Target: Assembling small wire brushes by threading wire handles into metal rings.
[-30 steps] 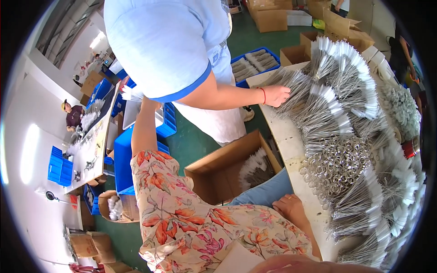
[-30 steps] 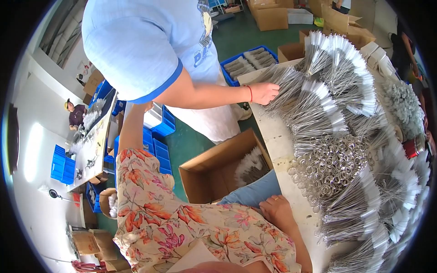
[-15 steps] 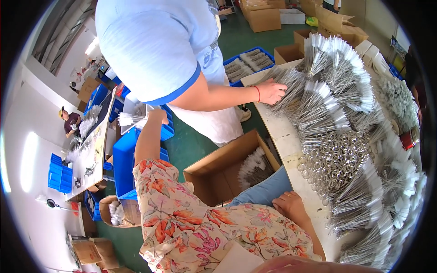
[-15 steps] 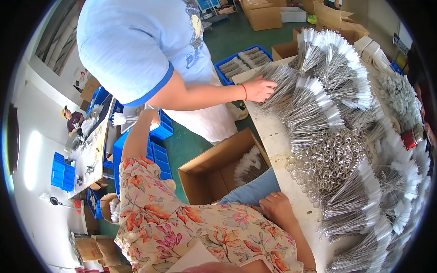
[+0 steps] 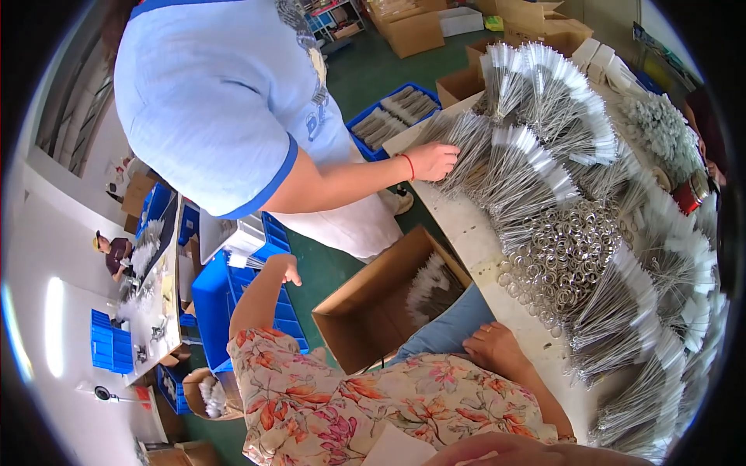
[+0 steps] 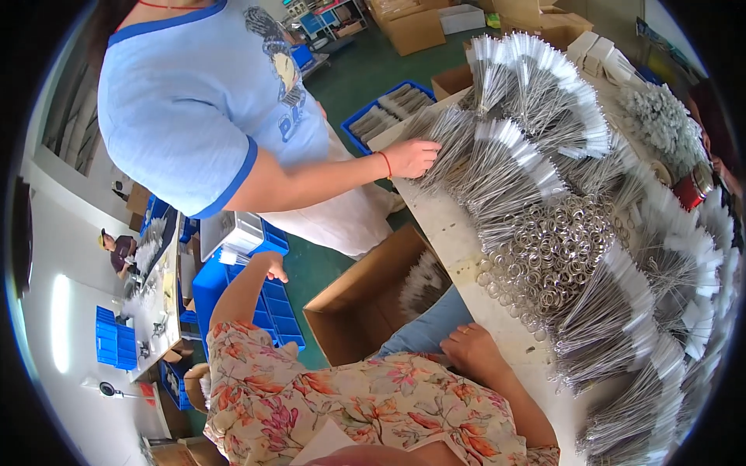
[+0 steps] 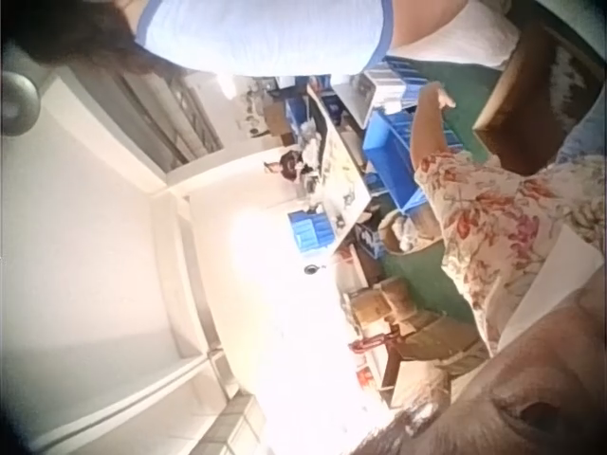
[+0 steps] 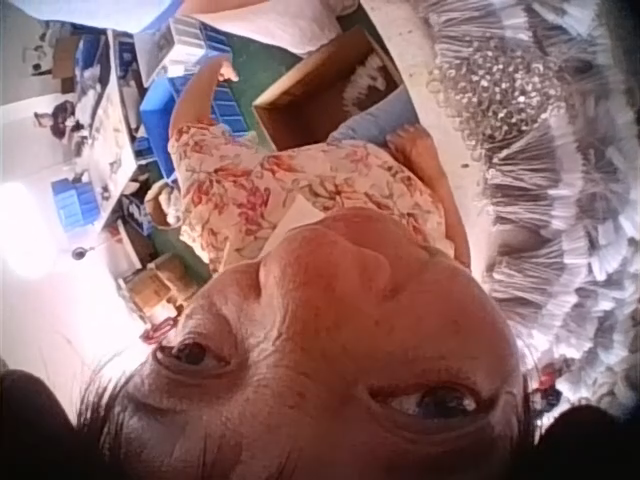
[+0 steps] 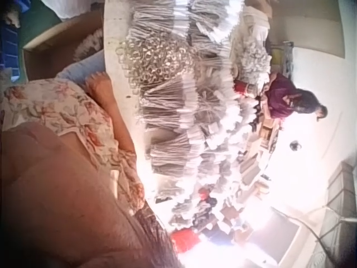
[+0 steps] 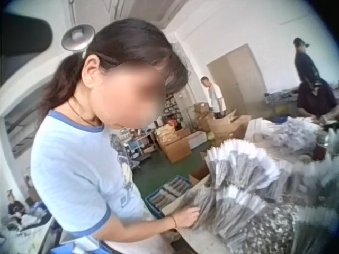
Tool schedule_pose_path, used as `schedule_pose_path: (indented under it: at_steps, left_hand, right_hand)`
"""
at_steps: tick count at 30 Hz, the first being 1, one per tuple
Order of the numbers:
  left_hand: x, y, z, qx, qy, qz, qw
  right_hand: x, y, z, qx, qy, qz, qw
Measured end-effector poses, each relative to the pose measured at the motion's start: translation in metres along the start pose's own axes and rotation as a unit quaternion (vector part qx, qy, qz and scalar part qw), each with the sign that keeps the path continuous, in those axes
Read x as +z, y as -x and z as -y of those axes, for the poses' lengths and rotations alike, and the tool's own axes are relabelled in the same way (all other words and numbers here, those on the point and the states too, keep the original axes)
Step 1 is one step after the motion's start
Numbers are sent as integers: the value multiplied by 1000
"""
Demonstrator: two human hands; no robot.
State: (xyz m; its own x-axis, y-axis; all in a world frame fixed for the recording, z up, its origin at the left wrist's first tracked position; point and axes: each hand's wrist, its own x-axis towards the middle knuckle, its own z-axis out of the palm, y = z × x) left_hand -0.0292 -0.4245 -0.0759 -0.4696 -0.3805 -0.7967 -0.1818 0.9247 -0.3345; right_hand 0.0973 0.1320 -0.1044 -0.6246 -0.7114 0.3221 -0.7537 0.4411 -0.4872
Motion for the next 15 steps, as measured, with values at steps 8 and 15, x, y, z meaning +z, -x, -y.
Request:
schedule_pose_path:
  at_steps: [8,15]
  left_hand:
    - [-13,-3,-34,139,-172,-164,961]
    - [-102,36,62,248,-269,-338,867]
  right_hand:
    - [2,5,-5,29,26,23,999]
    - [-1,-2,0,-8,-11,10,1000]
